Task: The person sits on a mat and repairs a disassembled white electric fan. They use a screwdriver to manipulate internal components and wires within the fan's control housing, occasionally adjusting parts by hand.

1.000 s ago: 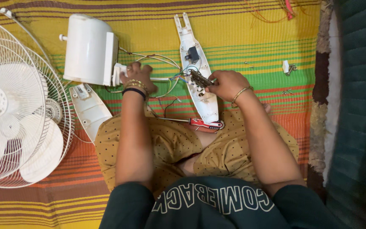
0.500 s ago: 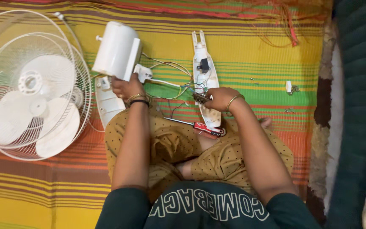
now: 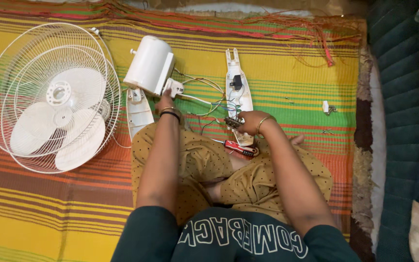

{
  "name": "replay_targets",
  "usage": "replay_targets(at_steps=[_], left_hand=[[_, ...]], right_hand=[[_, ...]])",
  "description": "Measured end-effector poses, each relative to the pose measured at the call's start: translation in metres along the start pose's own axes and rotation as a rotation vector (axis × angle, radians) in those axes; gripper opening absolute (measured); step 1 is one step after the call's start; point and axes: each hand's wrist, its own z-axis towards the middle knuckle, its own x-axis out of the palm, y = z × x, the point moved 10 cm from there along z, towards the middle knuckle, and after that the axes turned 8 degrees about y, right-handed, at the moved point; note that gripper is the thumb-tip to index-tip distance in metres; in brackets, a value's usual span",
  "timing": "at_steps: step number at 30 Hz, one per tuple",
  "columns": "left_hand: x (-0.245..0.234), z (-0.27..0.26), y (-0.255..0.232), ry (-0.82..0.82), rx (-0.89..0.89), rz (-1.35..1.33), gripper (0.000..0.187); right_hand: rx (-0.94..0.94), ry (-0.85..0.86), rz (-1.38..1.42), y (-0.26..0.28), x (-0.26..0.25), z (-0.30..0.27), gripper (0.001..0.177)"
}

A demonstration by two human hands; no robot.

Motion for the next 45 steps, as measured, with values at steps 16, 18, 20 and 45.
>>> replay_targets(at_steps=[16,18,20,45], left_hand=[[0.103,0.033,-0.022,0.535,-0.003,-0.826,0.044],[0.108,0.038,-0.023,0.563,0.000,-0.865,0.041],[0.111,0.044,-0.021,0.578,-0.027,-0.851,0.038],[0.274,0.036,-0.004,1.018,-0.001,-0.583,0.025]], right_hand=[[-0.007,-0.479,0.069,0.026,-0.022,0.004,0.033],[-0.043,-0.518,0.123,0.031,-0.023,0.008,0.032],[-0.028,-0.508,0.174,0.036,-0.019,0.013,0.038],[-0.091,-0.273,-0.050,0.055,0.008,0.006,0.050]])
